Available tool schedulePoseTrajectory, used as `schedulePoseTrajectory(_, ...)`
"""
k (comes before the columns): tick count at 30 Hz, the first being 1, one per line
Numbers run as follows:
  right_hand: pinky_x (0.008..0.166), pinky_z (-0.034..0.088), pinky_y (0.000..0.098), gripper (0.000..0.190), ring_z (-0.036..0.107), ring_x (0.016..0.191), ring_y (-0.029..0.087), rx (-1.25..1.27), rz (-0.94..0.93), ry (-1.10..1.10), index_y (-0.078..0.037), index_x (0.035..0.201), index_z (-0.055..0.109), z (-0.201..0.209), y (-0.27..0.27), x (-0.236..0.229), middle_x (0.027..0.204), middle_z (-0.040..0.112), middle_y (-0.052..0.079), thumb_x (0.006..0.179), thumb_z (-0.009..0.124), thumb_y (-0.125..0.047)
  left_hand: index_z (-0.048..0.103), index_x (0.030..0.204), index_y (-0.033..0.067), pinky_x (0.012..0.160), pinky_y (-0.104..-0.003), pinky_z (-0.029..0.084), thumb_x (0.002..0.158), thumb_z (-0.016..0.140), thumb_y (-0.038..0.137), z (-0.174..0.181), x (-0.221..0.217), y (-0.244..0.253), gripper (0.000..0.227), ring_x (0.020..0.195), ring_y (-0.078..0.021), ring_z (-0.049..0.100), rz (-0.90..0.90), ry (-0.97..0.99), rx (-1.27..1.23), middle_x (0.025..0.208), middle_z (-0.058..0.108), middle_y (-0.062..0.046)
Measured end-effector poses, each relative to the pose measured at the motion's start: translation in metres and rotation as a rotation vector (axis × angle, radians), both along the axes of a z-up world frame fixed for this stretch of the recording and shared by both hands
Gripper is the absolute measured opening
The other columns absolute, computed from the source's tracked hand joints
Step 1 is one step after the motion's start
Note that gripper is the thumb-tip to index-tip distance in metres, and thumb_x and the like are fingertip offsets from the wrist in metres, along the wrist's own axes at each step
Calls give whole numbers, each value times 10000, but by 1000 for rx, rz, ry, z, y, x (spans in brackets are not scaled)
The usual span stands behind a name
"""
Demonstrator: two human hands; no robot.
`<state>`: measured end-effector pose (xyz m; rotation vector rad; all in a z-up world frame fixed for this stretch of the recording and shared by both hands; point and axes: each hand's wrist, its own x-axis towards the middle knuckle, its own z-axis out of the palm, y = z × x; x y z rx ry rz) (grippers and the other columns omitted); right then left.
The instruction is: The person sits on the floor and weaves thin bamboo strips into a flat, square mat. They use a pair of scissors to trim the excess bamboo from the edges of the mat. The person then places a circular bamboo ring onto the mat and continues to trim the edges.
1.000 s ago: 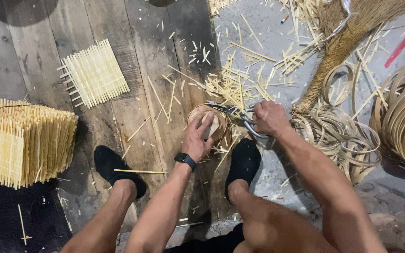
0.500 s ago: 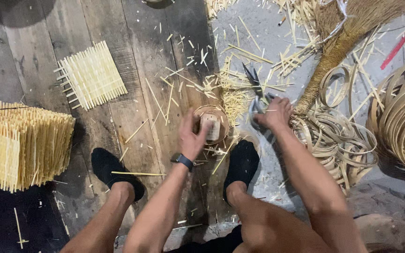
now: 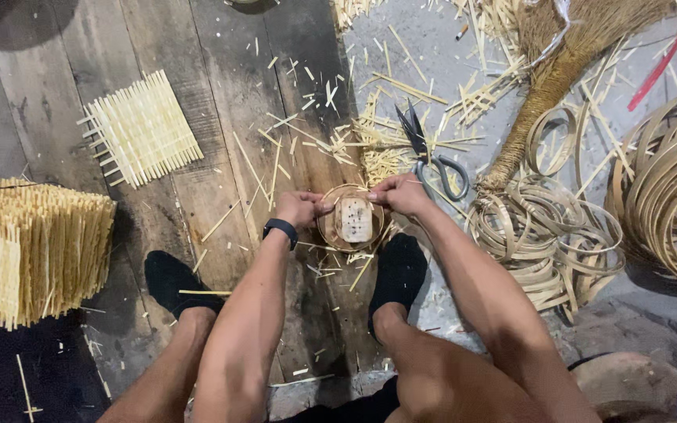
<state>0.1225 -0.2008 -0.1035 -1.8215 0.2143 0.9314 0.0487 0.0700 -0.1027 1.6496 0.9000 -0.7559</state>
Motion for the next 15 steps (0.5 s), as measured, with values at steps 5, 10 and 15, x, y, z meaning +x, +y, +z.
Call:
schedulePoseTrajectory(5,501,493,289,152,604,555,122,20,-5,-7,-23,810,774,-14,0,-1,690,708,53,808,864,-146,810,990,-2,524,-262,537,761,911,161,5,0,-6,299,615,-103,669,110,-77,-65,816,784,-57)
schedulePoseTrajectory(10,545,524,291,146,634,604,107,-63,58,-257,-42,841,803,2,4,-10,713,743,36,803,867,-167,821,1020,77,550,-266,539,779,891,218,32,-1,-9,288,609,-110,653,-3,-50,76,827,781,-36)
schedulePoseTrajectory(15,612,587,296,269,685,697,145,-112,6,23,-24,1057,754,65,11,-20,901,746,94,933,743,-263,817,1003,48,744,-253,588,839,824,176,43,-9,-13,207,804,-114,723,225,-163,-116,980,815,-90)
